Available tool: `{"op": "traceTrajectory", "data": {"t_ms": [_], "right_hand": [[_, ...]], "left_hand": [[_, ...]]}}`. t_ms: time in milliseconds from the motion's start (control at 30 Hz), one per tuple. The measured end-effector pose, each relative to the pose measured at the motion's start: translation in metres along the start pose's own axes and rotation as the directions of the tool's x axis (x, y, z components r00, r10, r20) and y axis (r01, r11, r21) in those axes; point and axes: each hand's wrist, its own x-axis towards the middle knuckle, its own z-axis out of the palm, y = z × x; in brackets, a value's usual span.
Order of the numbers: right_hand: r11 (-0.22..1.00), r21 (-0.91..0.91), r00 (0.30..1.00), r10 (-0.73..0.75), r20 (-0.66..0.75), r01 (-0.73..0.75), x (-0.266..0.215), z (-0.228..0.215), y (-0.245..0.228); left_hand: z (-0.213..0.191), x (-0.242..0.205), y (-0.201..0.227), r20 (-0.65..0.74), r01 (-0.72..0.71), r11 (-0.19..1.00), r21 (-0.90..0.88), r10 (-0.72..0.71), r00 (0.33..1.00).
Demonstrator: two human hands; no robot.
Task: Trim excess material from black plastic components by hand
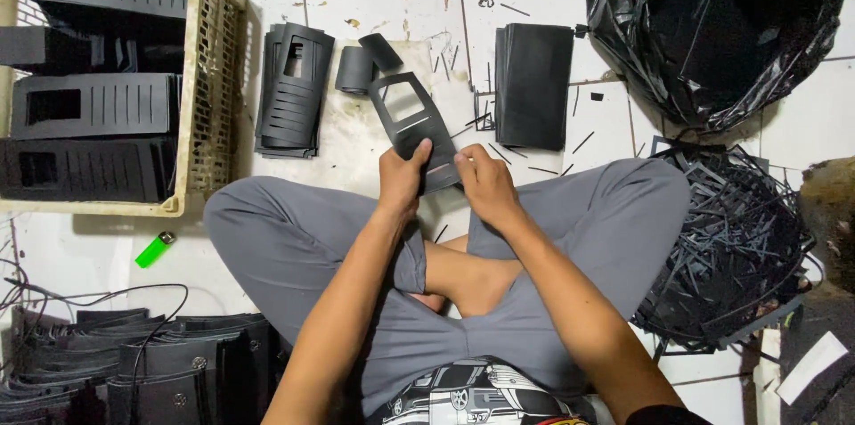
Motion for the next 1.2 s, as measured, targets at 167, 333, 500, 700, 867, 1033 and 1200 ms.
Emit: {"op": "traceTrajectory", "data": {"t_ms": [167,333,500,700,867,1033,1200], "right_hand": [[0.996,0.084,0.999,0.033,-0.014,-0.032,-0.002,0.005,-0.015],[0.959,0.25,0.991,0.128,0.045,-0.136,0.001,0.016,0.009],[0.832,0.439,0.938,0.263,0.225,-0.339,0.001,0.013,0.026],[0.884,0.416,0.977,0.18,0.115,-0.212,0.002,0.006,-0.003],[0.929,0.352,0.991,0.134,-0.029,-0.115,-0.005,0.009,-0.008],[0.932,0.358,0.996,0.083,-0.043,-0.062,-0.002,0.004,-0.011],[0.979,0.027,0.969,0.197,0.151,-0.203,-0.001,0.007,0.026]], "left_hand": [[-0.004,0.003,-0.008,-0.093,-0.041,0.999,-0.023,0.038,0.995],[-0.006,0.006,-0.01,-0.148,-0.087,0.995,-0.045,0.079,0.986],[-0.009,0.008,-0.012,-0.126,-0.16,0.979,0.129,0.177,0.976],[-0.009,0.018,-0.026,-0.162,-0.156,0.987,0.027,0.158,0.974],[-0.018,0.029,-0.008,-0.265,-0.054,0.962,-0.267,-0.019,0.964],[-0.014,0.007,0.034,-0.397,-0.181,0.983,-0.033,0.154,0.905],[-0.027,0.048,-0.009,-0.175,-0.144,0.923,-0.356,0.085,0.981]]}}
